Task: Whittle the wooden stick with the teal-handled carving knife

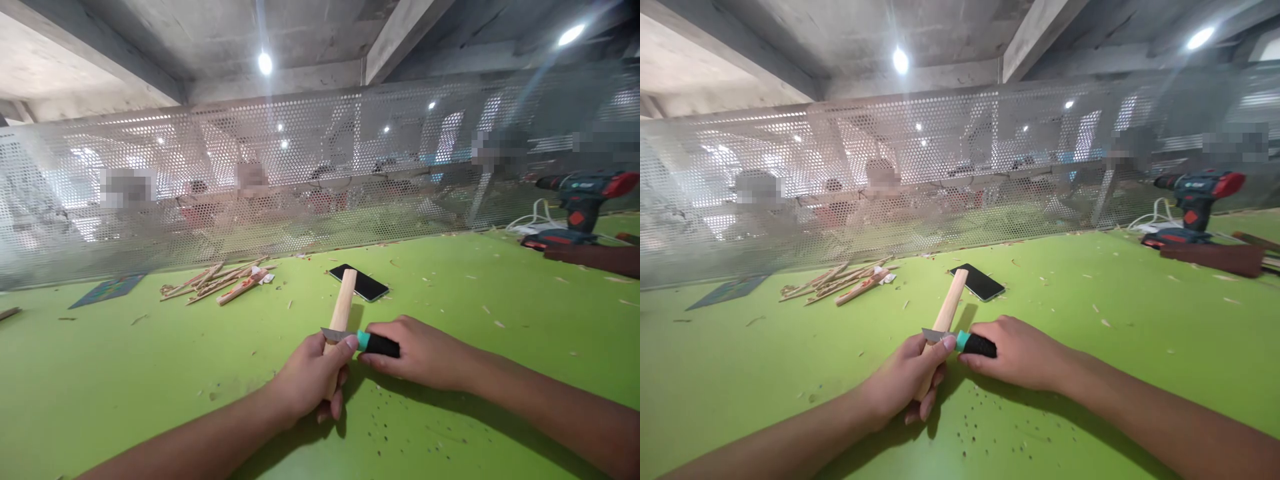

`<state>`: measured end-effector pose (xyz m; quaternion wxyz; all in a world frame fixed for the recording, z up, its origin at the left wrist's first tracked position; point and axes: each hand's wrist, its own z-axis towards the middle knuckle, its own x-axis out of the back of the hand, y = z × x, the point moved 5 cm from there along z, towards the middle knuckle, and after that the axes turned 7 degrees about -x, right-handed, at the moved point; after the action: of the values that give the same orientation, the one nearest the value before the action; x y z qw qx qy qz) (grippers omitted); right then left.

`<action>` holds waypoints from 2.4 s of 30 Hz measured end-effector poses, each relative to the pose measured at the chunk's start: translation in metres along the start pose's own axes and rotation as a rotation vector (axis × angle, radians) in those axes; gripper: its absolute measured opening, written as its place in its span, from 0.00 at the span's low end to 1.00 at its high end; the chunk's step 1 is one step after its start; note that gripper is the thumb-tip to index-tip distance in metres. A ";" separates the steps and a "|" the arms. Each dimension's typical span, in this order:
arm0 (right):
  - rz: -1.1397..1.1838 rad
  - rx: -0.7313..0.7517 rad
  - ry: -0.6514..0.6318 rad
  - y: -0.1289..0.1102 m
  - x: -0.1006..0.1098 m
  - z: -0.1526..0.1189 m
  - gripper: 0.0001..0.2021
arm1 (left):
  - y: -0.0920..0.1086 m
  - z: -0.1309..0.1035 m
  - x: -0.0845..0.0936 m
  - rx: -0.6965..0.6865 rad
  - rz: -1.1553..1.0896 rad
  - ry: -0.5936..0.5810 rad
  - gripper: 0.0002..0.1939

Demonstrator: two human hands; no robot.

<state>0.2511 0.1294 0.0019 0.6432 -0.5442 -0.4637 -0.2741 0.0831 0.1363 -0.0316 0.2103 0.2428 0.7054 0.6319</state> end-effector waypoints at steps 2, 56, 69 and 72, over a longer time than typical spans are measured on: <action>0.008 0.007 -0.003 -0.001 0.001 0.000 0.19 | 0.000 0.000 0.000 0.002 -0.004 -0.006 0.26; -0.023 0.018 0.000 -0.001 0.001 -0.002 0.21 | 0.001 0.000 0.000 0.003 0.001 -0.010 0.25; -0.029 0.022 -0.002 -0.002 0.001 -0.003 0.22 | 0.003 -0.001 -0.001 0.006 0.008 0.004 0.26; -0.028 0.020 0.001 -0.002 0.000 -0.003 0.22 | 0.004 -0.002 -0.001 0.005 -0.001 -0.004 0.25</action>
<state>0.2507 0.1265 0.0031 0.6450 -0.5311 -0.4737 -0.2784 0.0835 0.1345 -0.0269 0.2113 0.2441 0.7067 0.6296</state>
